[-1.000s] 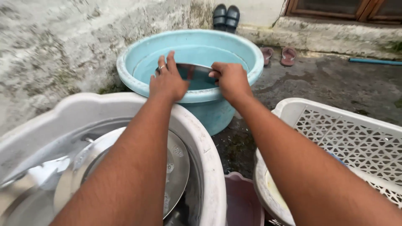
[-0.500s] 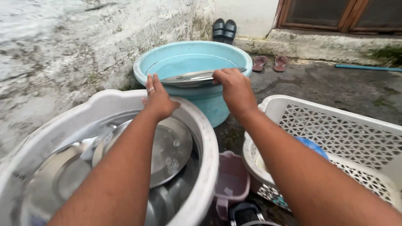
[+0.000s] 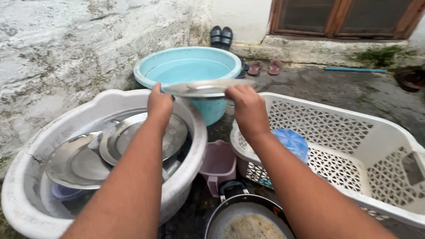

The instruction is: The person washes a blue bowl and several metal plates by hand, scrubbing them in a basin of soapy water before rinsing them in a separate tub of clean water and placing them into a white basket.

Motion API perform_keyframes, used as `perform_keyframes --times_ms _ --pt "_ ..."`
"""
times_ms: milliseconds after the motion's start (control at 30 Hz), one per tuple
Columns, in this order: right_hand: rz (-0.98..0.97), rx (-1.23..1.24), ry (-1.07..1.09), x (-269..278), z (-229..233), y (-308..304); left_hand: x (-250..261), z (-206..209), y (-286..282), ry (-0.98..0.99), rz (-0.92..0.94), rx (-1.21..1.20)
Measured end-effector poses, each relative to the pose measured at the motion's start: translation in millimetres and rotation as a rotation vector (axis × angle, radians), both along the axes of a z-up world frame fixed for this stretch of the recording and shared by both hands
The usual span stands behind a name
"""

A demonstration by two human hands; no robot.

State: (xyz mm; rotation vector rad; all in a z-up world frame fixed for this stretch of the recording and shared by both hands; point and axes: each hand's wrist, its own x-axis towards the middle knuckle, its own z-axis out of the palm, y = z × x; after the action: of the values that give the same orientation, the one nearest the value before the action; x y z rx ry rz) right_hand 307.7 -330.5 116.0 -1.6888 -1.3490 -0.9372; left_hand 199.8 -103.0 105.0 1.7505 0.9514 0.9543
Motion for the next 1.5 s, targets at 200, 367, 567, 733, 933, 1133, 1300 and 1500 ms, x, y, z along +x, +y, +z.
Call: perform_keyframes --times_ms 200,367,567,733,933,1133,1300,1500 --pt "-0.011 -0.032 0.031 8.2 -29.4 -62.7 24.2 -64.3 -29.9 -0.490 -0.211 -0.411" --pt "-0.089 -0.019 0.068 29.3 -50.4 -107.0 49.0 -81.8 -70.6 -0.599 -0.374 -0.557" --pt "-0.319 0.142 0.399 47.2 -62.4 -136.4 92.0 -77.1 -130.9 -0.386 -0.410 -0.559" --pt "-0.405 0.416 0.949 79.8 -88.5 -139.1 126.9 -110.4 -155.8 -0.156 -0.434 -0.421" --pt "-0.179 0.936 1.492 89.2 -124.6 -136.8 132.3 -151.4 -175.8 0.196 -0.454 0.110" --pt "-0.187 1.129 1.735 100.4 -139.9 -136.4 135.8 -176.4 -180.6 0.558 -0.549 0.406" --pt "-0.189 1.129 1.876 128.7 -163.3 -130.7 138.0 -180.0 -192.2 0.699 -0.586 0.567" --pt "-0.159 1.186 1.952 166.2 -203.9 -118.4 93.6 -101.2 -229.8 0.983 -0.765 0.540"
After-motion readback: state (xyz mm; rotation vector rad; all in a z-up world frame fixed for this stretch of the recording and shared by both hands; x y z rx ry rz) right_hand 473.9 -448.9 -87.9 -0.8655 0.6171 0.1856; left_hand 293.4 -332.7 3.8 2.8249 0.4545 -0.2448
